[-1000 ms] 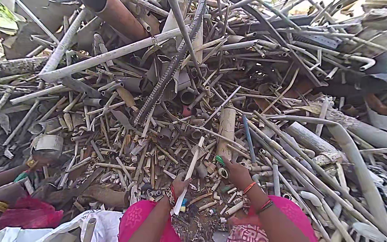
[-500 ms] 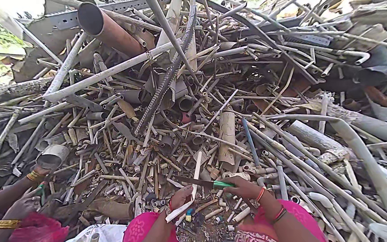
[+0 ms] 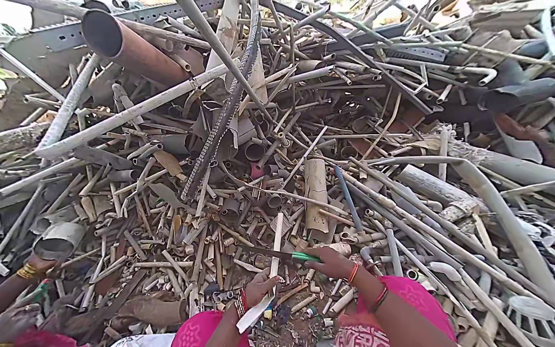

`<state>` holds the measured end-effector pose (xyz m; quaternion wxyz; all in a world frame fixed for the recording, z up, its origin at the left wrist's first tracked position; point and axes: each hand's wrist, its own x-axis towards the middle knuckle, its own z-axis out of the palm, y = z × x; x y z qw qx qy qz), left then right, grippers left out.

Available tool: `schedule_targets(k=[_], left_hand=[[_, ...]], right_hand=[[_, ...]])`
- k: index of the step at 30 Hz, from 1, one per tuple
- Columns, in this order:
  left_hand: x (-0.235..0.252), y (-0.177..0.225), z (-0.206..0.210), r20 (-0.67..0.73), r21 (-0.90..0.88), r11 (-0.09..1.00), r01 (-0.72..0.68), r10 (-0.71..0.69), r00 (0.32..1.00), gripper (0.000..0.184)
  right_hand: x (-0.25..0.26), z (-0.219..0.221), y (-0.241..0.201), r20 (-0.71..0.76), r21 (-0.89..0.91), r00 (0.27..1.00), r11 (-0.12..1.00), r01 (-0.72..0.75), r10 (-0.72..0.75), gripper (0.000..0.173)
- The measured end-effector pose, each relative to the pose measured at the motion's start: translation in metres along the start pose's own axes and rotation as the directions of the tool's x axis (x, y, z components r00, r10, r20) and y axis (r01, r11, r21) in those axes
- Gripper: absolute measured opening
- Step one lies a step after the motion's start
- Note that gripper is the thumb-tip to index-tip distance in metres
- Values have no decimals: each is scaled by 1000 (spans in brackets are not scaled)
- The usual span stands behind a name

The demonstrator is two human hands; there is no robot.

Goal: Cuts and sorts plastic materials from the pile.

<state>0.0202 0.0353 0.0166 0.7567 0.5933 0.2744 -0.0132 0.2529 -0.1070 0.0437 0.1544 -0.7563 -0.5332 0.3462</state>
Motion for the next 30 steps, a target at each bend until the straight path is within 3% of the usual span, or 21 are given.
schedule_targets(k=[2,4,5,8,10,12,14,16,17,18,19,20,21,23,24,26,28,30], left_hand=[[2,2,-1,-77,228,972,47,-30,997,26],[4,3,5,-198,407,903,137,-59,978,35],[5,6,8,-270,511,835,203,-68,961,43],[7,21,20,-352,788,514,339,-76,933,54],[9,19,32,-318,901,294,319,-54,947,52],[11,12,43,-270,946,186,265,3,963,54],[13,1,43,-254,938,263,226,75,964,61],[11,-8,38,-290,798,593,108,220,931,51],[10,-8,38,-361,612,790,24,252,898,42],[7,-3,39,-429,347,938,-1,159,889,49],[3,6,37,-411,78,996,52,-15,911,65],[-2,12,32,-304,-73,987,141,-157,940,76],[-4,13,26,-180,-72,969,234,-244,953,74],[-3,6,21,7,151,931,331,-336,942,35],[0,3,23,7,254,899,358,-371,928,22],[5,2,25,-111,335,841,424,-412,904,22],[7,9,18,-273,206,874,441,-381,883,25],[2,19,10,-352,-37,937,346,-336,873,23]], right_hand=[[8,5,-1,-48,45,987,987,-152,154,48],[17,7,-1,-141,136,900,909,-395,412,49],[21,9,1,-160,266,866,866,-424,473,51],[26,30,-3,-133,649,914,731,-212,382,56],[27,43,-15,-59,704,952,689,-173,300,61],[28,48,-24,-81,636,947,747,-192,312,65],[25,40,-32,-112,343,948,907,-244,297,64],[22,33,-38,-108,-87,966,966,-245,235,57],[23,34,-38,-87,-234,977,950,-208,192,57],[23,37,-38,-54,-332,987,930,-158,148,57],[23,41,-40,-16,-388,995,916,-99,101,56],[22,46,-44,22,-425,998,904,-39,54,54],[21,51,-48,59,-455,998,890,17,11,52],[19,65,-54,103,-486,993,867,107,-65,51],[18,69,-56,116,-486,991,866,119,-71,53],[19,66,-54,74,-447,997,892,65,-35,50],[18,45,-45,-33,-377,994,920,-105,100,43],[16,23,-33,-114,-302,948,899,-318,298,49]])
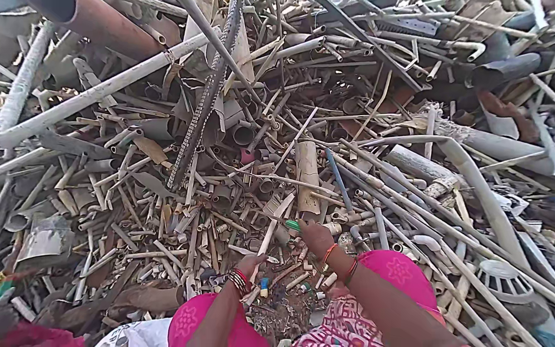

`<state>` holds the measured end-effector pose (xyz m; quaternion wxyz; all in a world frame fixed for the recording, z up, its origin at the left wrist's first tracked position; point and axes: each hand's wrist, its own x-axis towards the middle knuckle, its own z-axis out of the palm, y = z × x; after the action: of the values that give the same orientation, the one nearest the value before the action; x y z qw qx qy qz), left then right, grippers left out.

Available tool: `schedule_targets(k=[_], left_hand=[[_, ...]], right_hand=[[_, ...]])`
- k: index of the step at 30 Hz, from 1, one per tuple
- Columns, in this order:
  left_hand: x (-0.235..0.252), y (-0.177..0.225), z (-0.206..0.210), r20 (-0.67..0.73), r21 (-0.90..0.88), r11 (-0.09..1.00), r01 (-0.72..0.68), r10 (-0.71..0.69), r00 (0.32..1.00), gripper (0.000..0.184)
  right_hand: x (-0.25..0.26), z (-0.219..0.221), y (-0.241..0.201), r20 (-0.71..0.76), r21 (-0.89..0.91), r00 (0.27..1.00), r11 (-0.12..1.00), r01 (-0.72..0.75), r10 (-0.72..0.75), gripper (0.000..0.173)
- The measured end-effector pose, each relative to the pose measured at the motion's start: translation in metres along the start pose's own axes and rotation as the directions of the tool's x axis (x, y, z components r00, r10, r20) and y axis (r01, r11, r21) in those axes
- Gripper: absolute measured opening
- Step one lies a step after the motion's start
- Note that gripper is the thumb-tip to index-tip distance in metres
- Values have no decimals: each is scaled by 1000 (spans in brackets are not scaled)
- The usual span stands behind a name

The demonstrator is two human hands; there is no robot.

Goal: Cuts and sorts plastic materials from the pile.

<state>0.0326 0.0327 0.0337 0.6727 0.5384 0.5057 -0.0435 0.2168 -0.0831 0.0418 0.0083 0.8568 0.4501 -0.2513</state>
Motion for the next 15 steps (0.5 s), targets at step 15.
schedule_targets(k=[15], left_hand=[[6,0,-4,-49,94,986,-141,146,988,31]], right_hand=[[-10,0,50,174,151,955,965,214,-239,51]])
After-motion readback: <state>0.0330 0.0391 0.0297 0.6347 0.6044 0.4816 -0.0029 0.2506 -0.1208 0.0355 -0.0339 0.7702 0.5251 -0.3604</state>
